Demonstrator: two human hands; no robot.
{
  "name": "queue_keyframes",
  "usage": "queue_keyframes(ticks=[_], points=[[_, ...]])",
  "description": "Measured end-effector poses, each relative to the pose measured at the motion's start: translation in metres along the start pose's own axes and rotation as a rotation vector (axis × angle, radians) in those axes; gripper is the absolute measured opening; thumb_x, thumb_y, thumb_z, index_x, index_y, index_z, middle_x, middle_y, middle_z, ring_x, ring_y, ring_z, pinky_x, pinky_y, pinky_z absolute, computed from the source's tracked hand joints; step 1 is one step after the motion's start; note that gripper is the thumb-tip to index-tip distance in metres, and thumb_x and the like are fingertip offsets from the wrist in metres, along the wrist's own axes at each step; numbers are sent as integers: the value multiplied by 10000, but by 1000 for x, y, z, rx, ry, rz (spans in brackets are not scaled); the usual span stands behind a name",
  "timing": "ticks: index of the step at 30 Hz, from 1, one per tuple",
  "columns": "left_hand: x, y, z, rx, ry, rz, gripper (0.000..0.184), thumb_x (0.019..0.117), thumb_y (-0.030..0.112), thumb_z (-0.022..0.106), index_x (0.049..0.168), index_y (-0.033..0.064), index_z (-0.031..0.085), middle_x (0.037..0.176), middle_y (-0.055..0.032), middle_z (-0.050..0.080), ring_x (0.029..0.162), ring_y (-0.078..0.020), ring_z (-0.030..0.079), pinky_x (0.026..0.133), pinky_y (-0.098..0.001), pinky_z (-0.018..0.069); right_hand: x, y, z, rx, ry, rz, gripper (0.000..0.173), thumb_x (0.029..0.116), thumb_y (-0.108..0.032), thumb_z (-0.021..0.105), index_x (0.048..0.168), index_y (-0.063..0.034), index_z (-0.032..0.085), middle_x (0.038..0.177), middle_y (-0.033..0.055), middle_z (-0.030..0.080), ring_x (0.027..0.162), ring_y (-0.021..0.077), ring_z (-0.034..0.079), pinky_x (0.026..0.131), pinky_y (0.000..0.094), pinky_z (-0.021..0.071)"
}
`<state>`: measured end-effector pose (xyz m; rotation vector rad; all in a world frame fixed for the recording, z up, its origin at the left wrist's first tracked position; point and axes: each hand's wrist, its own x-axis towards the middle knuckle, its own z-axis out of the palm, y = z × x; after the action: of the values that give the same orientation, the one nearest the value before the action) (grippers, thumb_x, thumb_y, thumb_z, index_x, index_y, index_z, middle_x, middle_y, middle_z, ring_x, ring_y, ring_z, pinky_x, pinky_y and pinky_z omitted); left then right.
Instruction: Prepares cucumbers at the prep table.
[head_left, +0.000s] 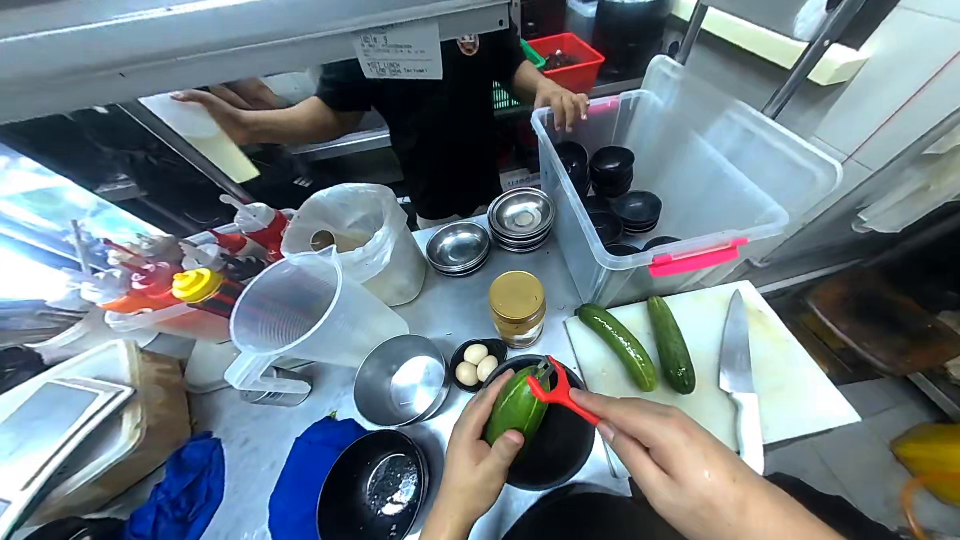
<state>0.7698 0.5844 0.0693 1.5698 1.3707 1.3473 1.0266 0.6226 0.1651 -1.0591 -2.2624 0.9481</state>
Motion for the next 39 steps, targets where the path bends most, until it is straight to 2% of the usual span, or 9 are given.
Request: queue_keyframes(ticks=[4,10,15,18,22,26,32,35,39], points=[[-3,1,3,46,29,-18,835,942,766,439,1429,107,599,1341,-82,662,1228,-180,630,1052,-419,535,-4,1,14,12,32,26,413,1095,-252,422,1461,-167,592,1104,63,734,912,118,688,843,286,581],[-10,8,21,35,117,-104,823,990,718,389,1419,45,592,1305,-94,675,1192,-143,645,1034,-356,542,-8,8,33,10,109,41,421,1089,-242,429,1472,-158,581,1039,72,723,856,126,673,794,285,580],[-10,18,24,-47,240,-215,720,1053,563,412,1444,-31,524,1336,-121,652,1169,-116,659,1014,-309,558,-14,-1,45,63,17,93,420,1084,-215,449,1477,-129,571,1111,119,726,928,193,703,848,359,594],[-2,25,21,-73,299,-229,726,1061,556,390,1455,-45,494,1309,-117,666,1139,-113,672,989,-295,570,-17,-7,53,93,-31,102,416,1086,-205,459,1480,-130,569,1117,132,726,953,212,706,880,372,589],[5,37,20,-148,304,-302,709,1069,554,362,1495,-5,455,1288,-109,667,1112,-143,681,952,-311,591,-16,-6,57,78,29,50,417,1088,-214,457,1483,-136,565,1028,120,712,879,186,687,814,331,591],[11,49,24,-268,331,-410,585,1099,427,347,1523,30,423,1270,-118,665,1073,-169,695,897,-316,609,-16,-5,58,58,53,38,421,1086,-211,459,1488,-138,560,1017,113,704,861,172,682,795,312,591],[28,62,17,-341,395,-454,533,1102,433,353,1539,134,409,1209,-125,674,1027,-211,703,853,-364,619,-24,-10,62,83,-24,36,418,1077,-183,475,1481,-128,566,971,130,696,831,213,681,770,342,591],[37,70,11,-347,441,-485,516,1095,457,370,1537,193,404,1177,-125,681,977,-234,713,793,-391,628,-27,-11,62,102,-71,33,424,1080,-181,463,1492,-137,557,980,139,696,839,225,682,774,354,588],[50,76,4,-361,546,-485,479,1107,452,332,1502,207,443,1120,-118,691,903,-239,724,726,-414,638,-34,-11,61,142,-118,20,414,1085,-183,464,1484,-134,564,985,160,705,855,250,699,786,392,597]])
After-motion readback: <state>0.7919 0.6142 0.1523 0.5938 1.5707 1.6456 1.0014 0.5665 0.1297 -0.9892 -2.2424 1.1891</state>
